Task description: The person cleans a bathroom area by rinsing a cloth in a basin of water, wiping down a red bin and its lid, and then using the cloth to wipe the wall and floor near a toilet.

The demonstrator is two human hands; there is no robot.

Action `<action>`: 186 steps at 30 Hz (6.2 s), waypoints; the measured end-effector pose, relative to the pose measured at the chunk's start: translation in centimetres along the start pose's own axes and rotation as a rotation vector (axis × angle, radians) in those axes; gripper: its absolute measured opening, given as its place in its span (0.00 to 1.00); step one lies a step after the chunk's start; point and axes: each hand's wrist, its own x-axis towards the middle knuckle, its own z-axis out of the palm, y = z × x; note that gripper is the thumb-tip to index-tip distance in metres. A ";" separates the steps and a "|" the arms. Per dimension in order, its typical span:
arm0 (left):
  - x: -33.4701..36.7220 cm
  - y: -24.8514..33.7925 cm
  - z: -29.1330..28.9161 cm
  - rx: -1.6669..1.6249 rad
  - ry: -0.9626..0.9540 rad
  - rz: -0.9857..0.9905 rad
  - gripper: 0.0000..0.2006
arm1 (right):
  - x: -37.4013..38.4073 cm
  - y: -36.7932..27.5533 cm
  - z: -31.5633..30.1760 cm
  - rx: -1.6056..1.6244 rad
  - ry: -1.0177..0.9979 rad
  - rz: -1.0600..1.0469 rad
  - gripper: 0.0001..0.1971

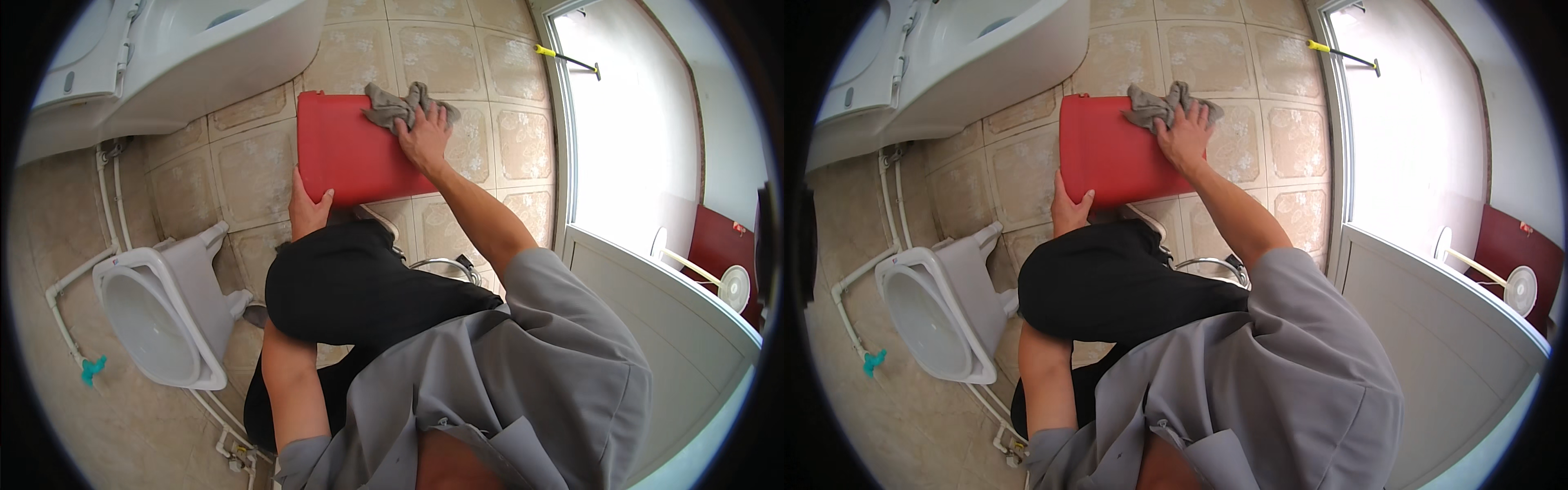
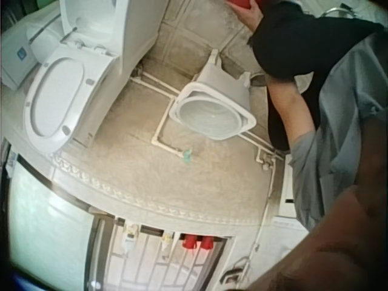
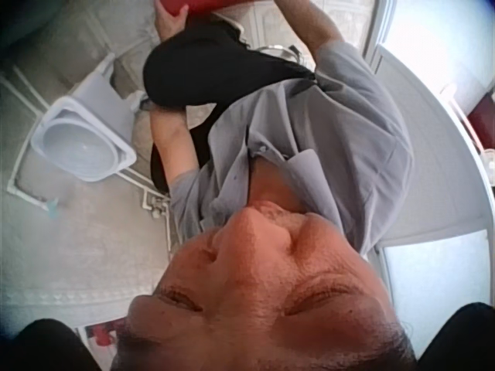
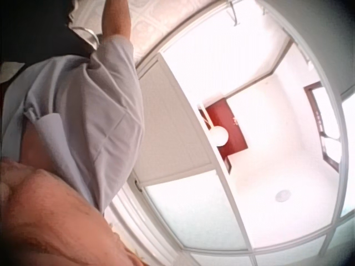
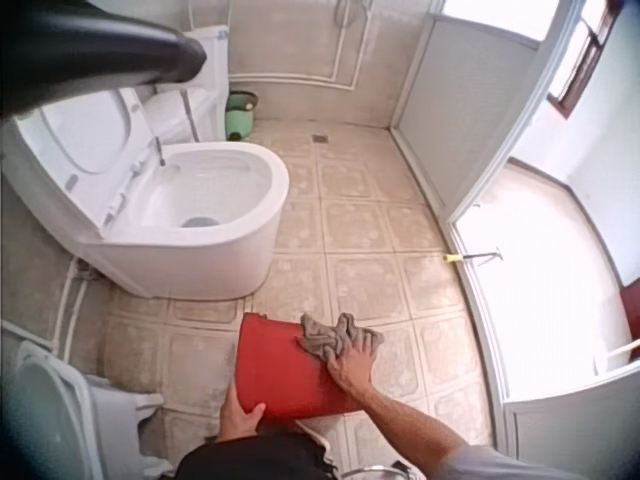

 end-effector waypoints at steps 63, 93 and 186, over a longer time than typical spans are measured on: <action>1.8 4.7 -9.5 -0.541 -0.083 -0.050 0.27 | -0.7 -0.1 -7.8 0.583 -0.022 -0.359 0.27; 0.6 11.9 -10.4 0.147 -0.149 0.322 0.36 | -0.2 -0.8 -0.7 0.770 0.070 -0.176 0.18; -1.4 18.4 -11.3 0.372 -0.427 0.241 0.48 | -10.0 -2.1 -11.3 1.336 -0.271 -0.495 0.21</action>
